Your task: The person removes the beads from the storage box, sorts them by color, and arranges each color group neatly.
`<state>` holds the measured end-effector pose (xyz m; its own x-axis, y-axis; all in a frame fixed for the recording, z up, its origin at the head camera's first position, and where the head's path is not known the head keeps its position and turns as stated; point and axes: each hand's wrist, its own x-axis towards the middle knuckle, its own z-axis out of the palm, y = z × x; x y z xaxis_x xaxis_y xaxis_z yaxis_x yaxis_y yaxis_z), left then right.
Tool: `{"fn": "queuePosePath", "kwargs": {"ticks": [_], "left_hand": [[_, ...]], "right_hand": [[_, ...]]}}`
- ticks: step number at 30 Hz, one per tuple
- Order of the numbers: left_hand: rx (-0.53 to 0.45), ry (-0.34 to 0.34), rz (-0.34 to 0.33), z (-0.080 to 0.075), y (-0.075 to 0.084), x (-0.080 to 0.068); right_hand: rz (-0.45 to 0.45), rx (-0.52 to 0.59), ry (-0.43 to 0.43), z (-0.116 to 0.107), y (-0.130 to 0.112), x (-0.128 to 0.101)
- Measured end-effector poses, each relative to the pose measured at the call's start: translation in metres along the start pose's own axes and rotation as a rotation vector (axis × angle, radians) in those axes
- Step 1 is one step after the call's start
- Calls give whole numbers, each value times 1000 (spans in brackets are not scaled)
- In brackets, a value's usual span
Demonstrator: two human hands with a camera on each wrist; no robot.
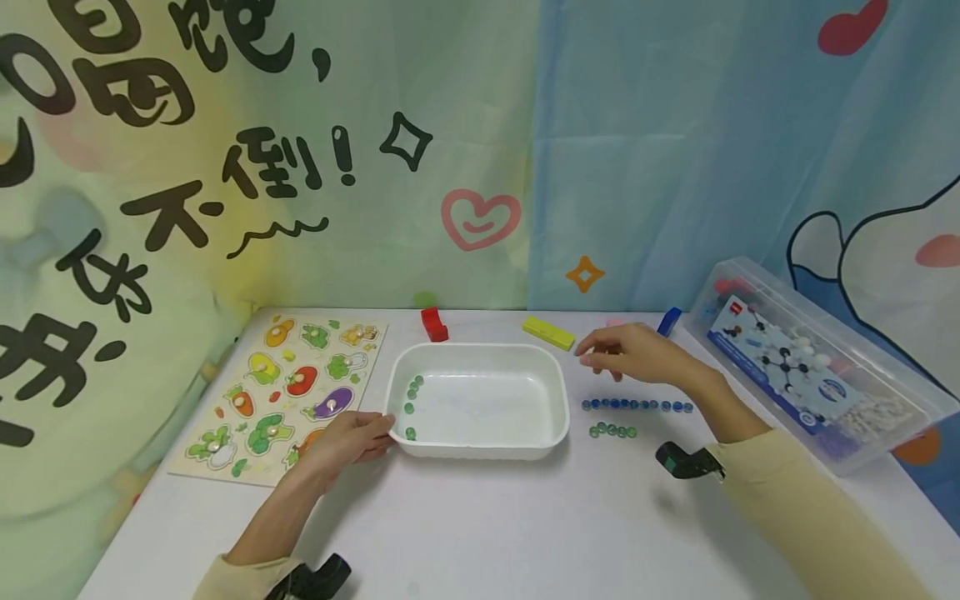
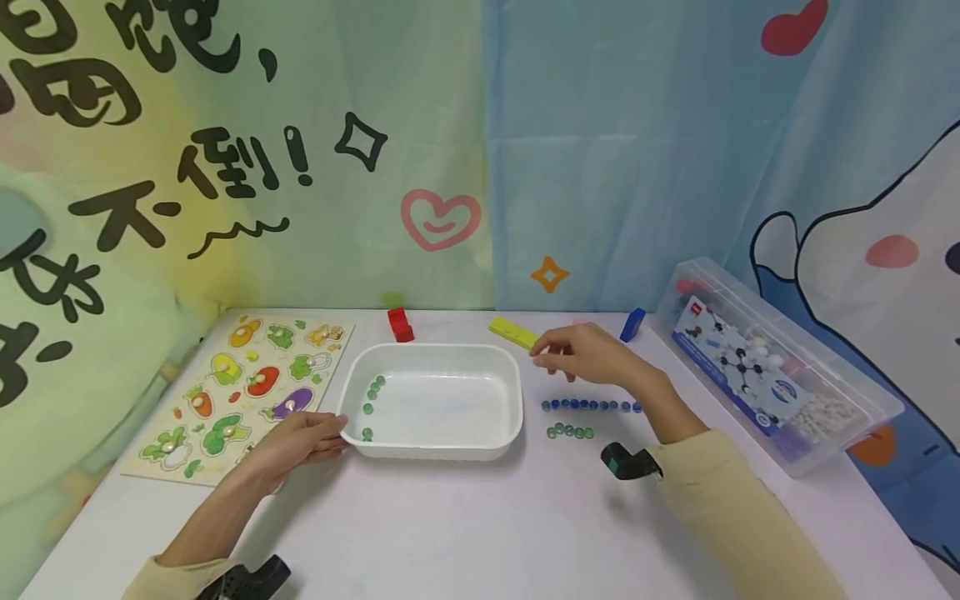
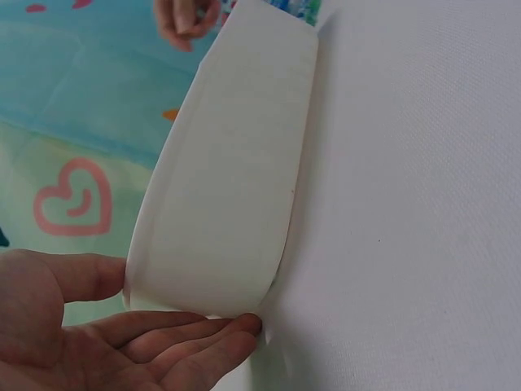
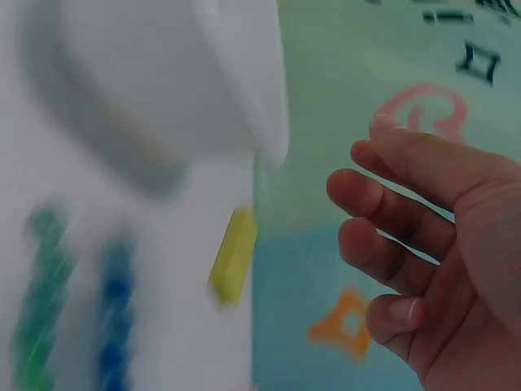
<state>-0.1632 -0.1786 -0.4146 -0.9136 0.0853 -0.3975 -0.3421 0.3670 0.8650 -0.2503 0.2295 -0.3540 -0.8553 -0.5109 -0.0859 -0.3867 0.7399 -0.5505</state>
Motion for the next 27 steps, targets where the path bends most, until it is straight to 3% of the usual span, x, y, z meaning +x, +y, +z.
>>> {"fn": "queuePosePath", "kwargs": {"ticks": [8, 15, 21, 27], "left_hand": [[-14, -4, 5, 0, 0, 1], [-23, 1, 4, 0, 0, 1], [-20, -8, 1, -1, -1, 1], [-19, -11, 16, 0, -1, 2]], "right_hand": [[-135, -38, -197, 19, -68, 69], [-192, -39, -282, 52, -108, 118], [-111, -65, -302, 84, -122, 148], [16, -87, -338, 108, -128, 161]]}}
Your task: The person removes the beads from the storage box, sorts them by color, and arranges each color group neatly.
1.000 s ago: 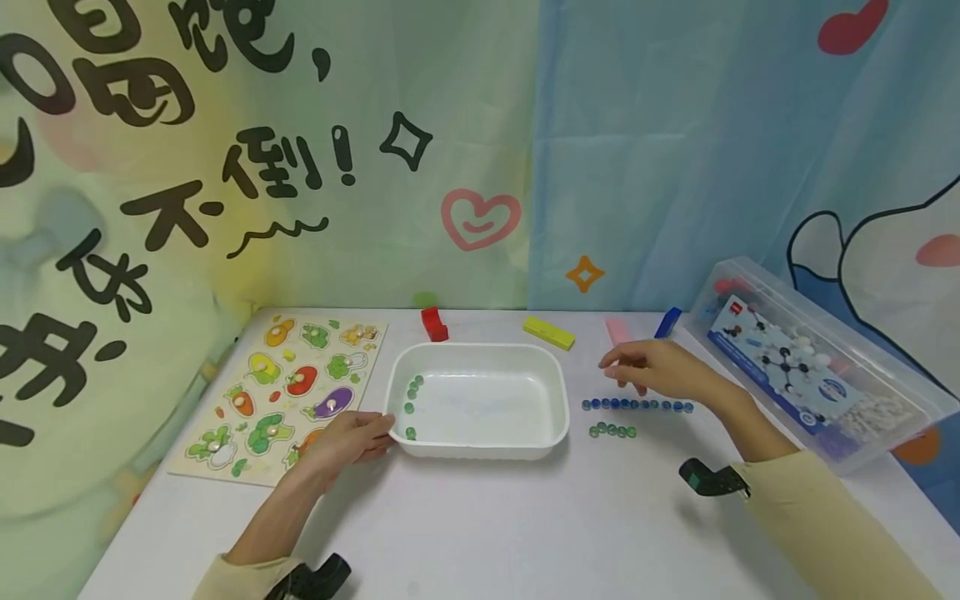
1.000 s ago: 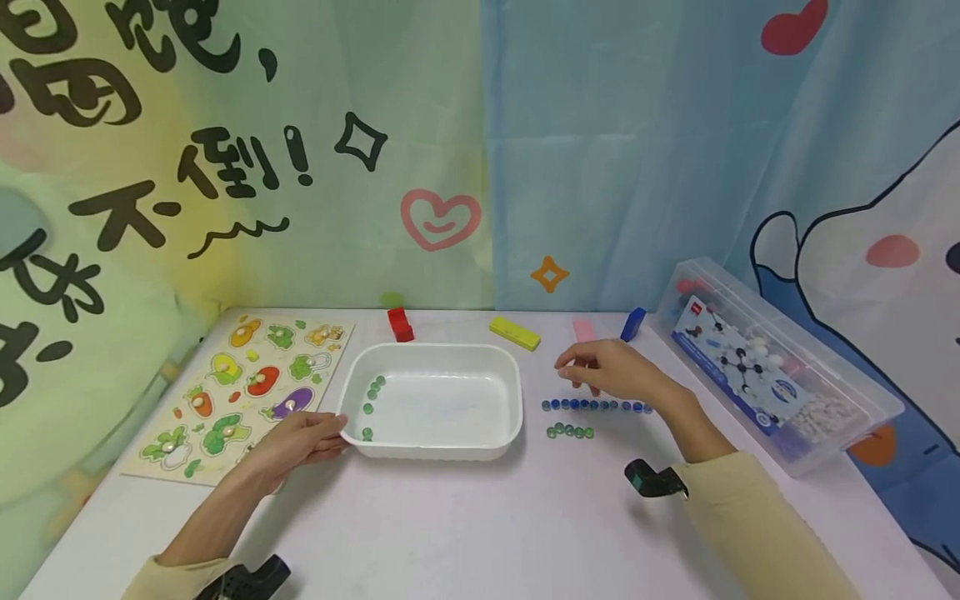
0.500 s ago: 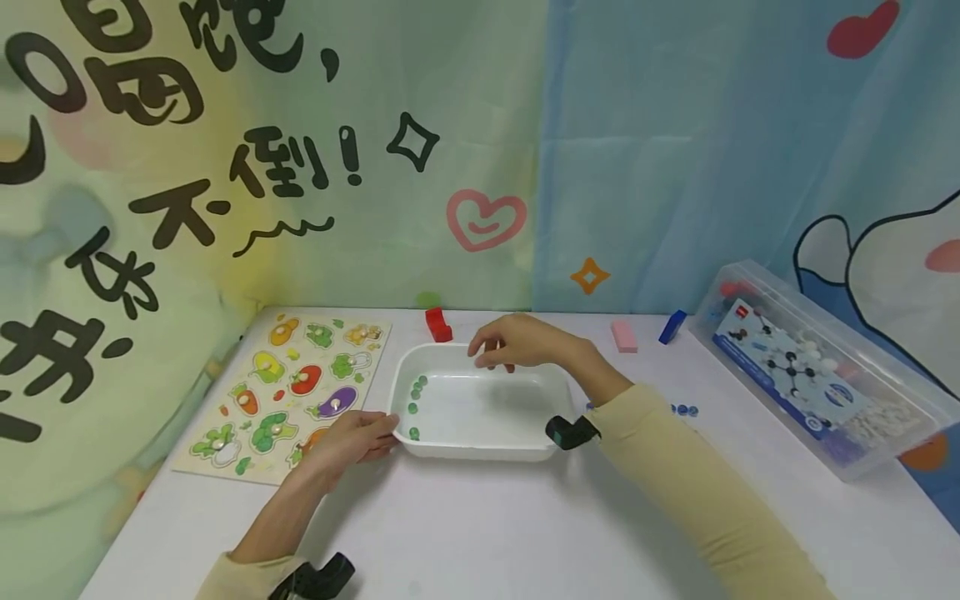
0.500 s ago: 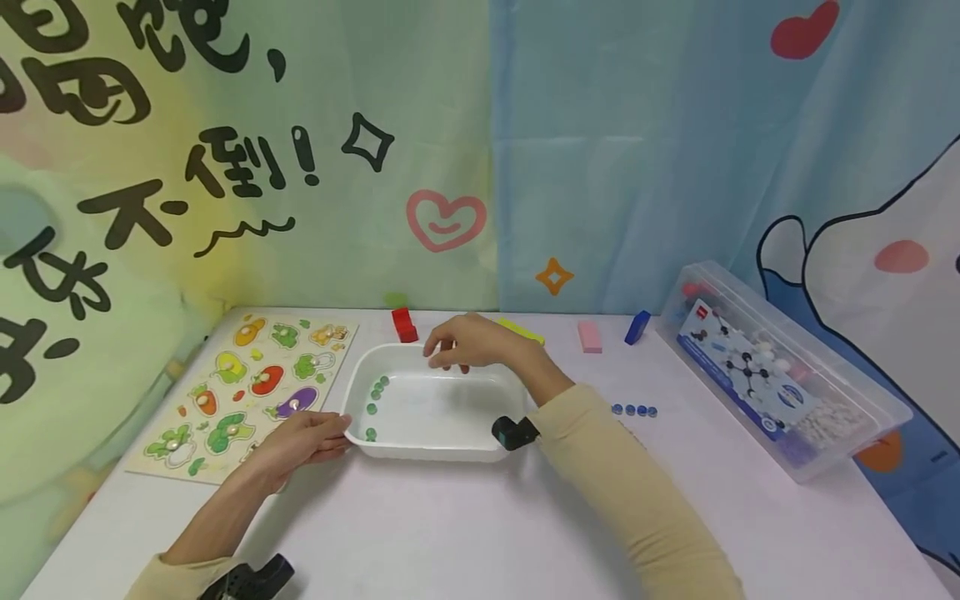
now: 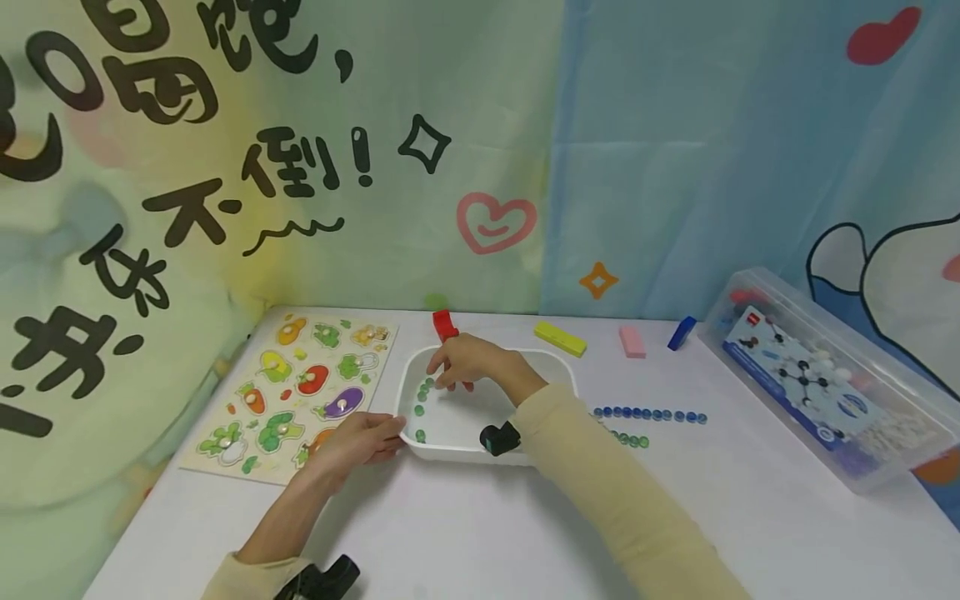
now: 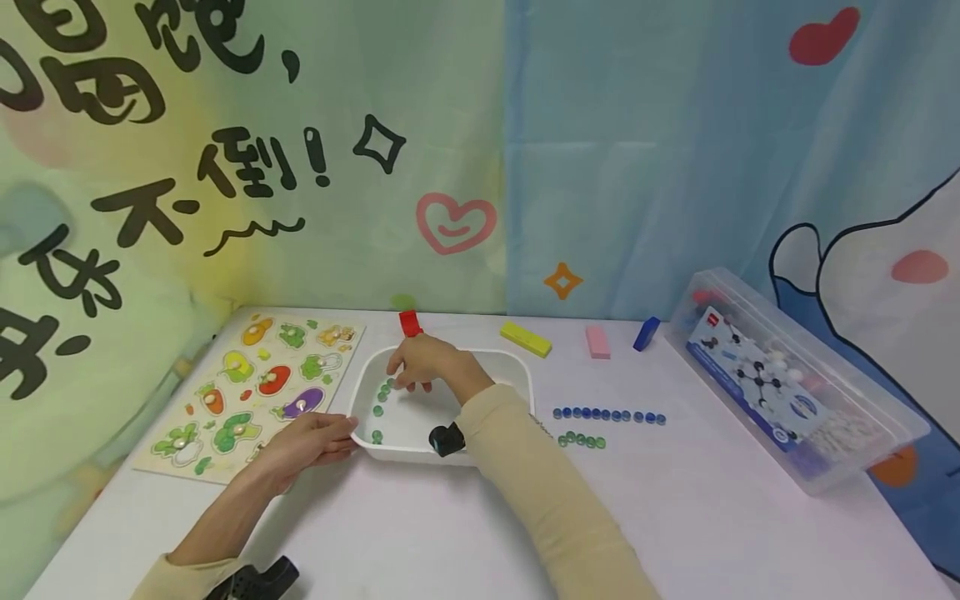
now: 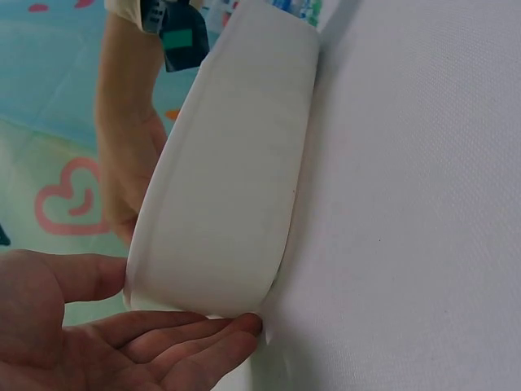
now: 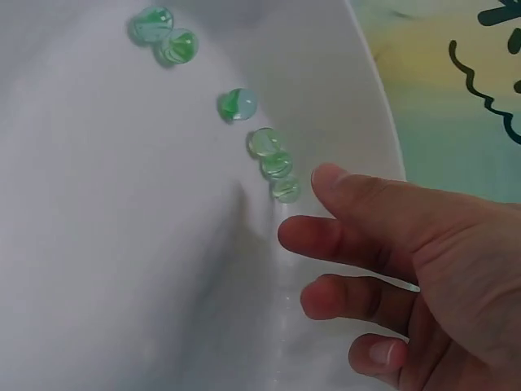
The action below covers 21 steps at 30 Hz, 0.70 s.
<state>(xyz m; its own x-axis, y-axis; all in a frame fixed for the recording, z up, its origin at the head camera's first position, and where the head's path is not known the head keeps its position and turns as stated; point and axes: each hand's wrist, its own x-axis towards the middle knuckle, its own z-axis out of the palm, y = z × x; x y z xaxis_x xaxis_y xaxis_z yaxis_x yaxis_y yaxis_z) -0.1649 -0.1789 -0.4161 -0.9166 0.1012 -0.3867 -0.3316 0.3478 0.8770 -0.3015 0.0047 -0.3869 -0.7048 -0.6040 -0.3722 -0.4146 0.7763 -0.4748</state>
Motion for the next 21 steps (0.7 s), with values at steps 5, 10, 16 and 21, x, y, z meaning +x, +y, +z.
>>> {"fn": "queuePosePath", "kwargs": {"ticks": [5, 10, 16, 21], "left_hand": [[-2, 1, 0, 0, 1, -1], [-6, 3, -3, 0, 2, -2], [6, 6, -3, 1, 2, -1], [6, 2, -6, 1, 2, -1]], "right_hand": [[37, -4, -17, 5, -1, 5], [23, 4, -31, 7, -1, 7], [34, -19, -40, 10, 1, 9], [32, -31, -35, 12, 2, 9]]}}
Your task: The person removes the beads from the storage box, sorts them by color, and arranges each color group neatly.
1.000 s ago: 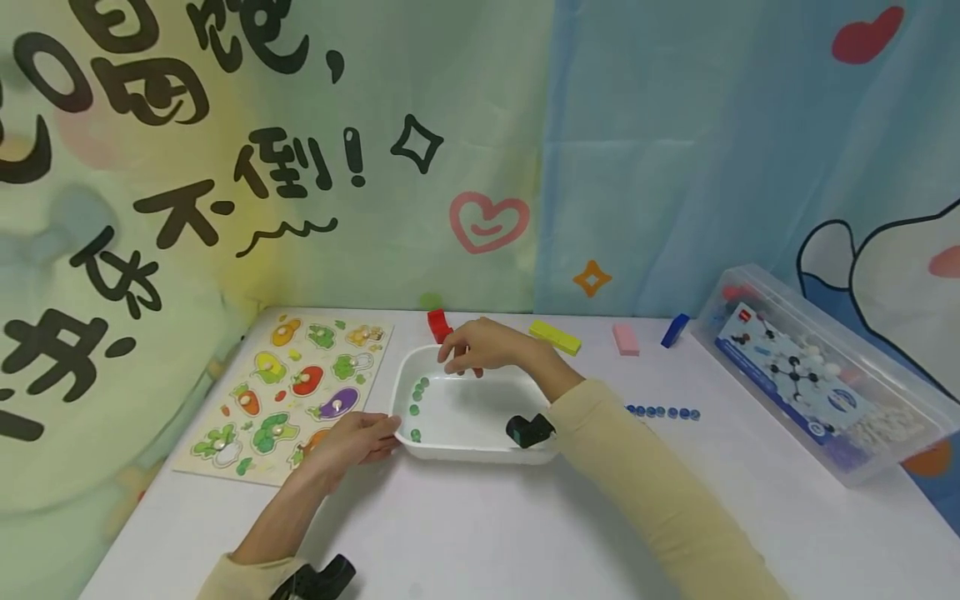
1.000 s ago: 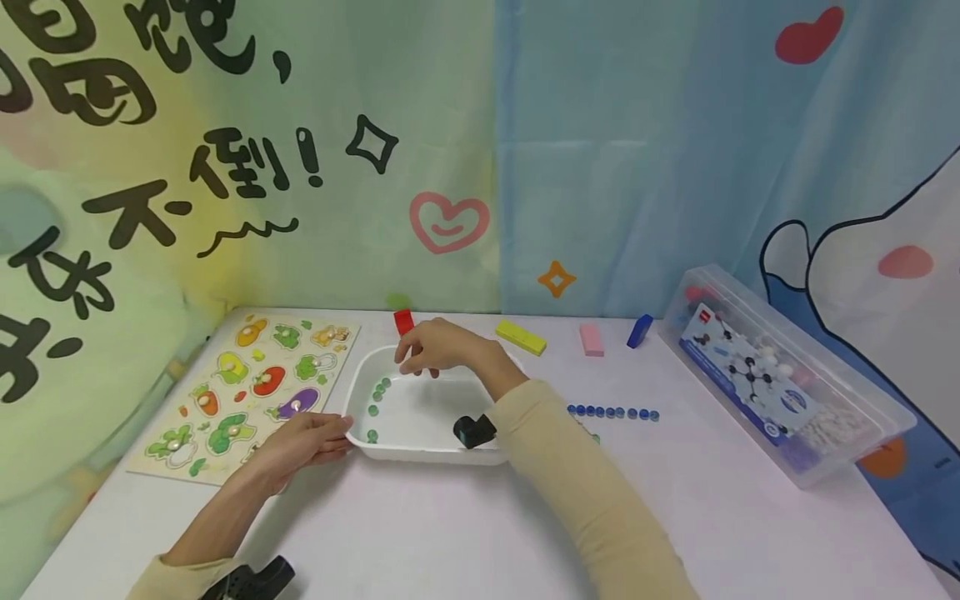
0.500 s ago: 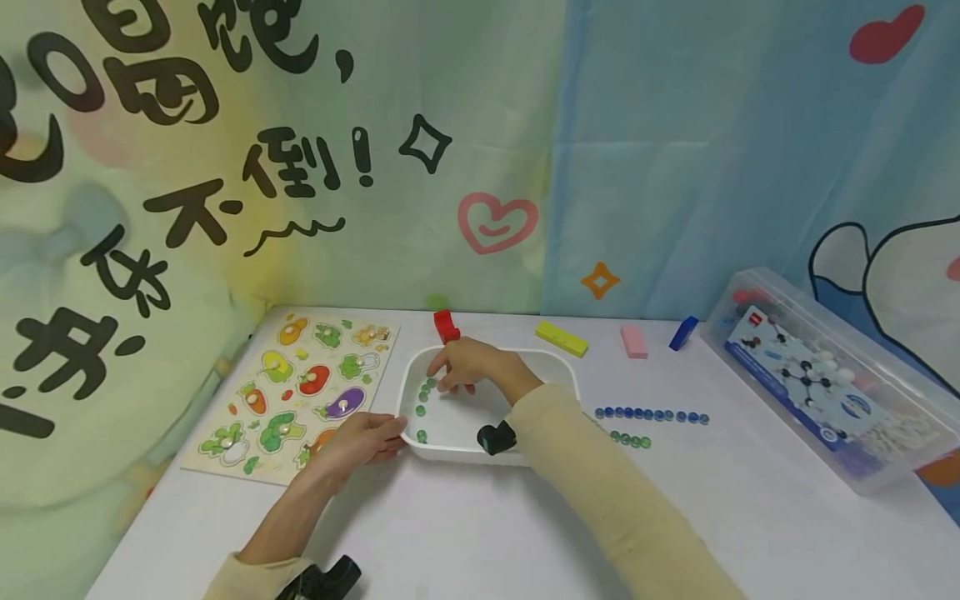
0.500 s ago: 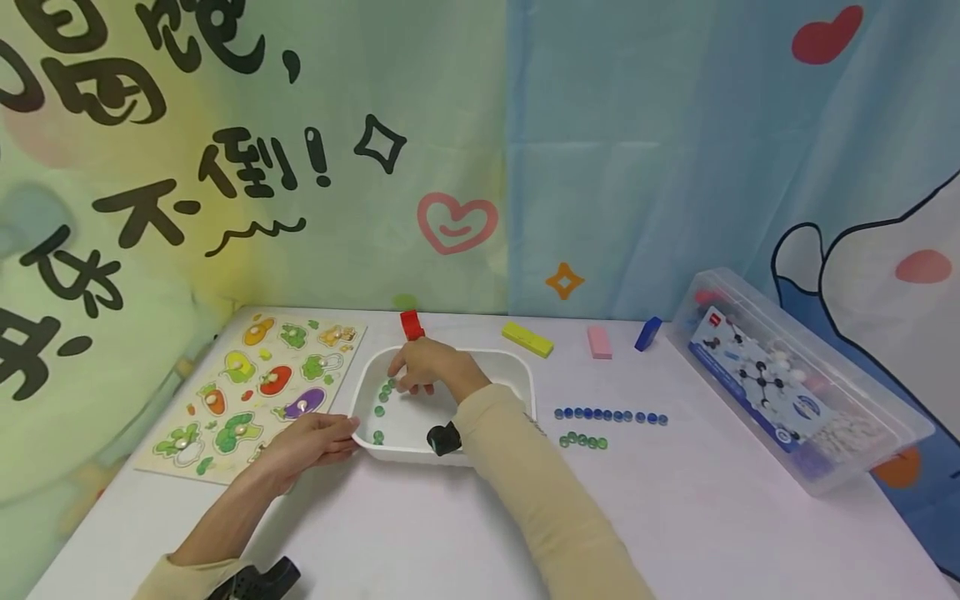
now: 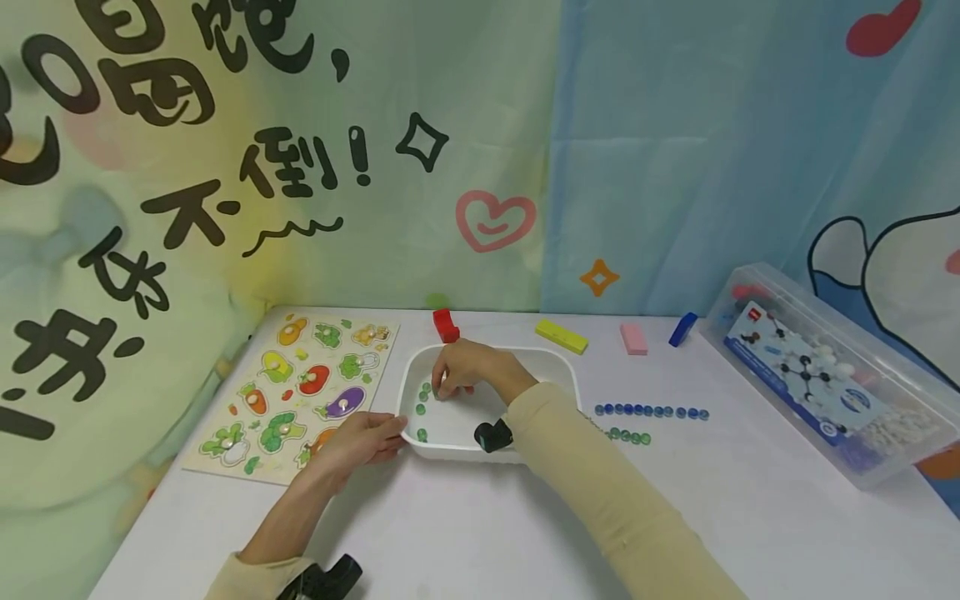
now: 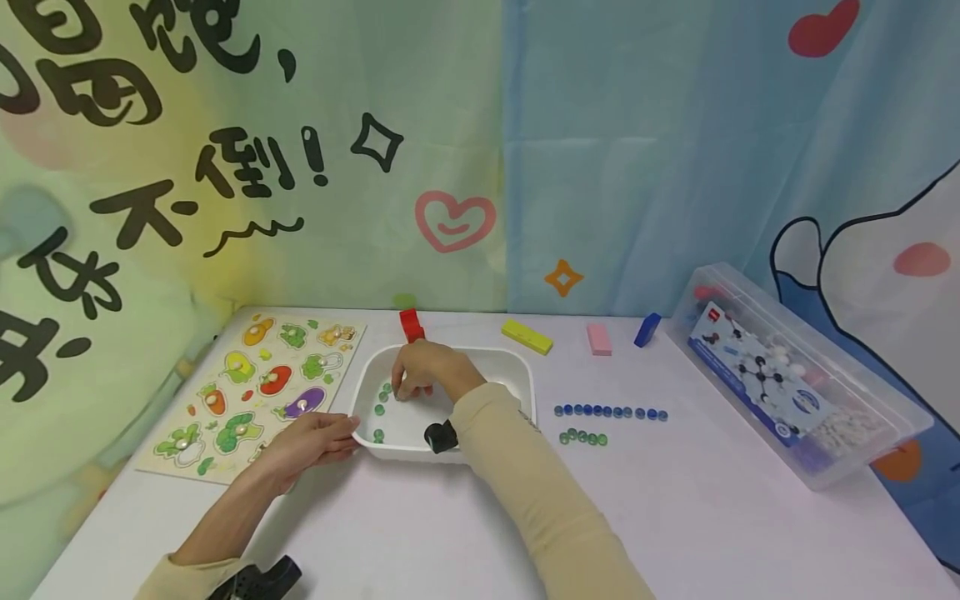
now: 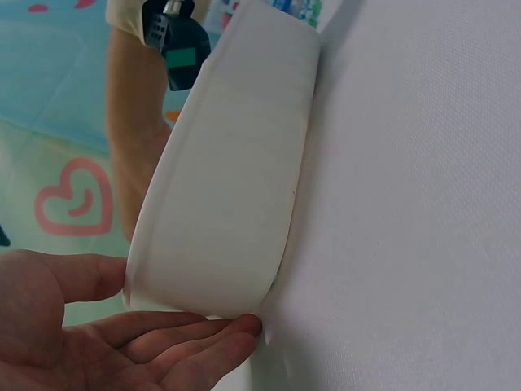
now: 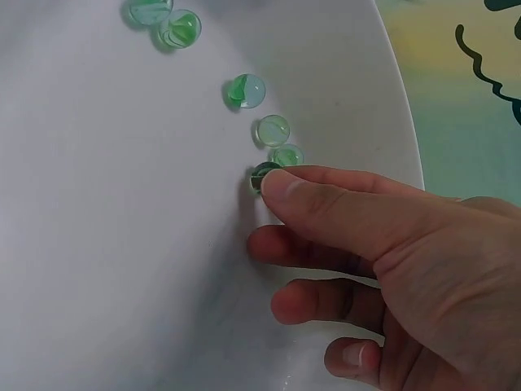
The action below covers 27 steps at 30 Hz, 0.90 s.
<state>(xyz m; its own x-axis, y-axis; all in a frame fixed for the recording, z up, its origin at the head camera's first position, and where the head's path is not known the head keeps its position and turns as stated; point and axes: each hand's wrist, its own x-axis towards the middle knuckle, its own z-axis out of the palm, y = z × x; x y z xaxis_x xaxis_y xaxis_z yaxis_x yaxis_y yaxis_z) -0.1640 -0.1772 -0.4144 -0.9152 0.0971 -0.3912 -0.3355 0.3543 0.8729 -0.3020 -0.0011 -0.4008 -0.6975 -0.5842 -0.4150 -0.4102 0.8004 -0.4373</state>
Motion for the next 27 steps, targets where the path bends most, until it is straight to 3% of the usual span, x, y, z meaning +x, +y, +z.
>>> {"fn": "queuePosePath", "kwargs": {"ticks": [7, 12, 21, 27], "left_hand": [[-12, -13, 20, 0, 0, 0], [-23, 9, 19, 1, -1, 0], [-5, 19, 20, 4, -1, 0], [-3, 35, 8, 2, -1, -2]], "right_hand": [[-78, 8, 14, -11, 3, -12], [-157, 3, 35, -33, 15, -35], [-216, 52, 100, -71, 68, -114], [-127, 87, 165, -67, 119, -172]]}}
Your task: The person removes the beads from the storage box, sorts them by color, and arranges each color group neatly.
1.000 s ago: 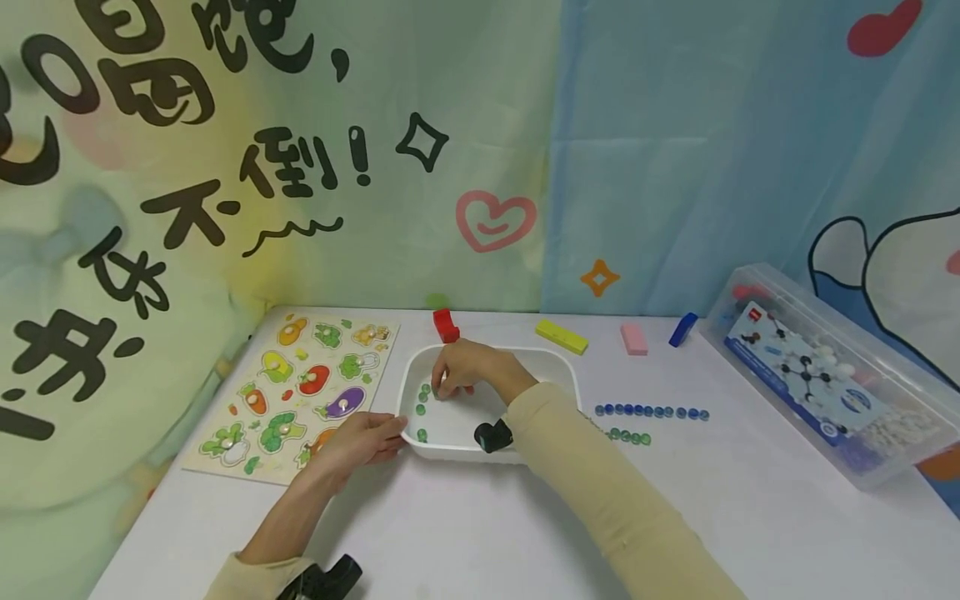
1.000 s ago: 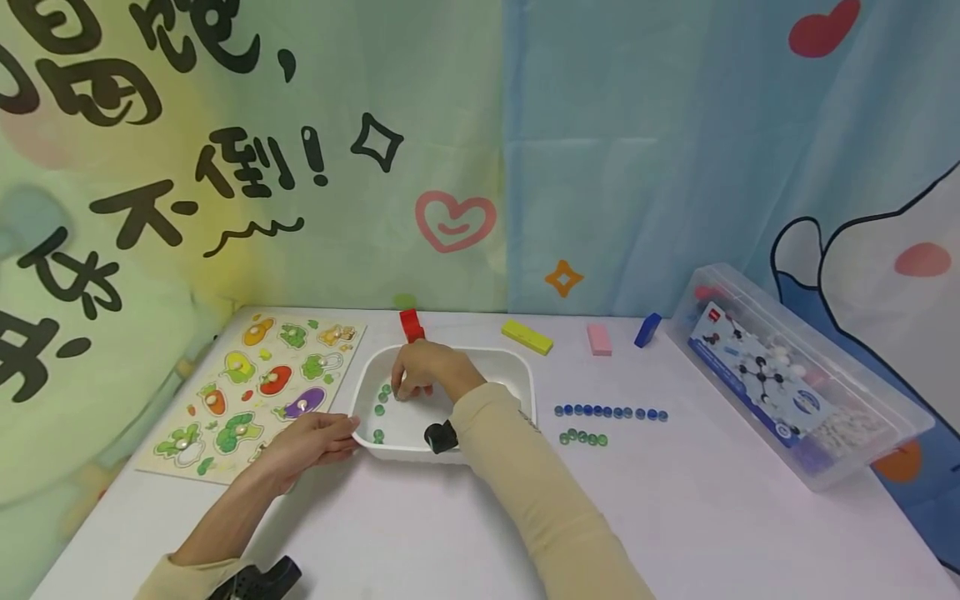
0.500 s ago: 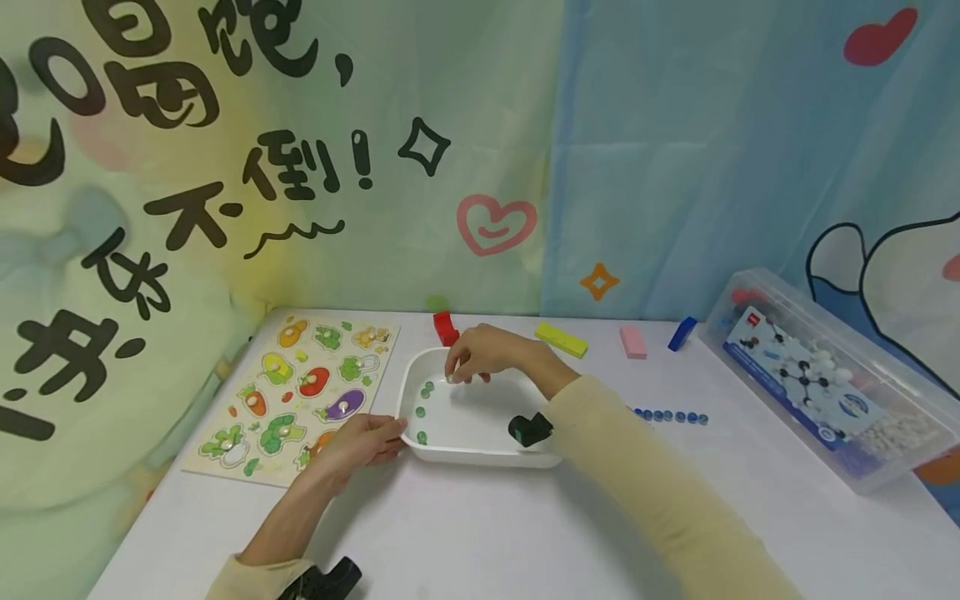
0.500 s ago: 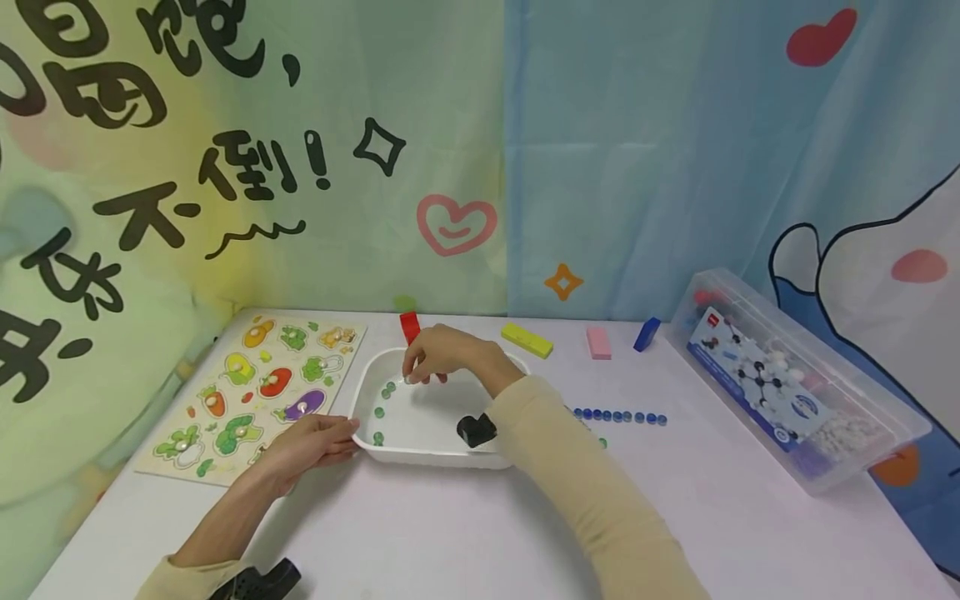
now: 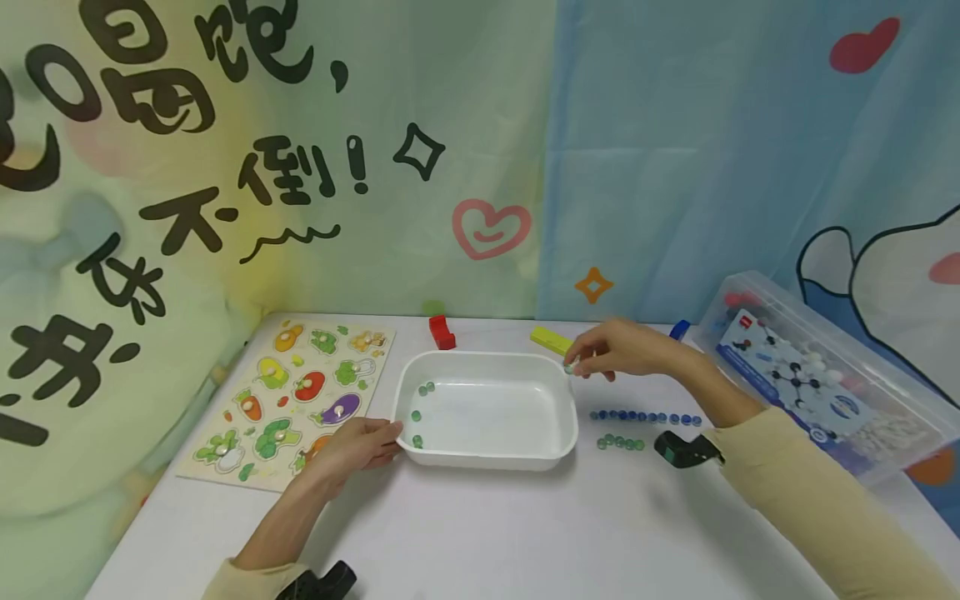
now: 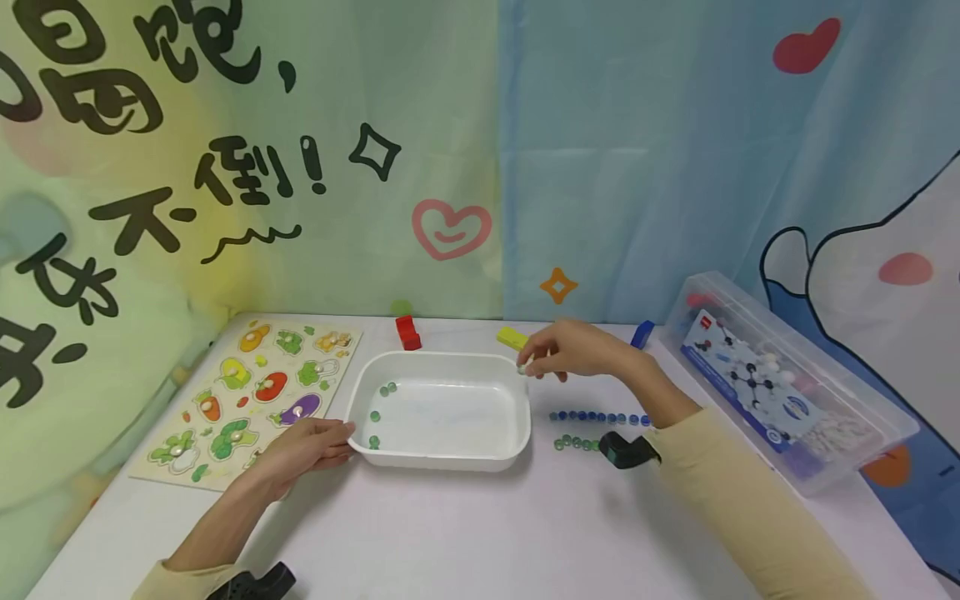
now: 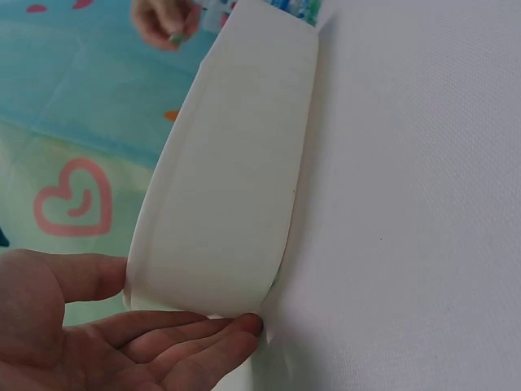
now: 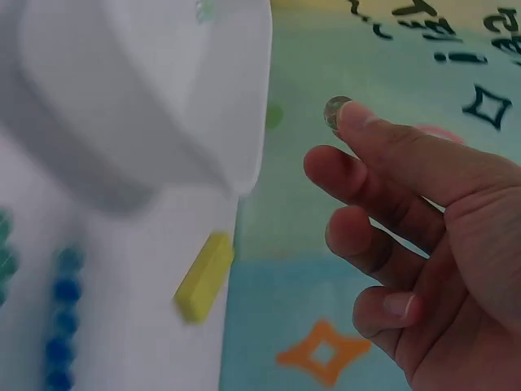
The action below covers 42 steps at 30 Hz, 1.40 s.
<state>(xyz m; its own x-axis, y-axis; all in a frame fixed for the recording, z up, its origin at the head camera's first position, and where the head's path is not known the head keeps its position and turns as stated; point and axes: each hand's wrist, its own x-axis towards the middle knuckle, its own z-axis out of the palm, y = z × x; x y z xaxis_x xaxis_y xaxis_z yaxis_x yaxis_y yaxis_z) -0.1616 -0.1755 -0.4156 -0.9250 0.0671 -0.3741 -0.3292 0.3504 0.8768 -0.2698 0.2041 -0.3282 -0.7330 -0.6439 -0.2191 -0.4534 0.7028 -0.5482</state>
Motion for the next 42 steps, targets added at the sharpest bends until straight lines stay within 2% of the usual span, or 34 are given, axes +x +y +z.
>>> {"fn": "queuePosePath", "kwargs": {"ticks": [7, 13, 24, 32, 42], "left_hand": [[17, -3, 3, -1, -1, -2], [14, -4, 2, -1, 0, -1], [21, -4, 0, 0, 1, -2], [29, -11, 11, 0, 2, -2], [20, -18, 14, 0, -1, 0]], "right_hand": [[109, 80, 70, 25, 52, -63], [153, 121, 93, 54, 84, -93], [177, 95, 115, 75, 103, -99], [170, 48, 139, 80, 103, -96], [173, 65, 141, 83, 102, -96]]}}
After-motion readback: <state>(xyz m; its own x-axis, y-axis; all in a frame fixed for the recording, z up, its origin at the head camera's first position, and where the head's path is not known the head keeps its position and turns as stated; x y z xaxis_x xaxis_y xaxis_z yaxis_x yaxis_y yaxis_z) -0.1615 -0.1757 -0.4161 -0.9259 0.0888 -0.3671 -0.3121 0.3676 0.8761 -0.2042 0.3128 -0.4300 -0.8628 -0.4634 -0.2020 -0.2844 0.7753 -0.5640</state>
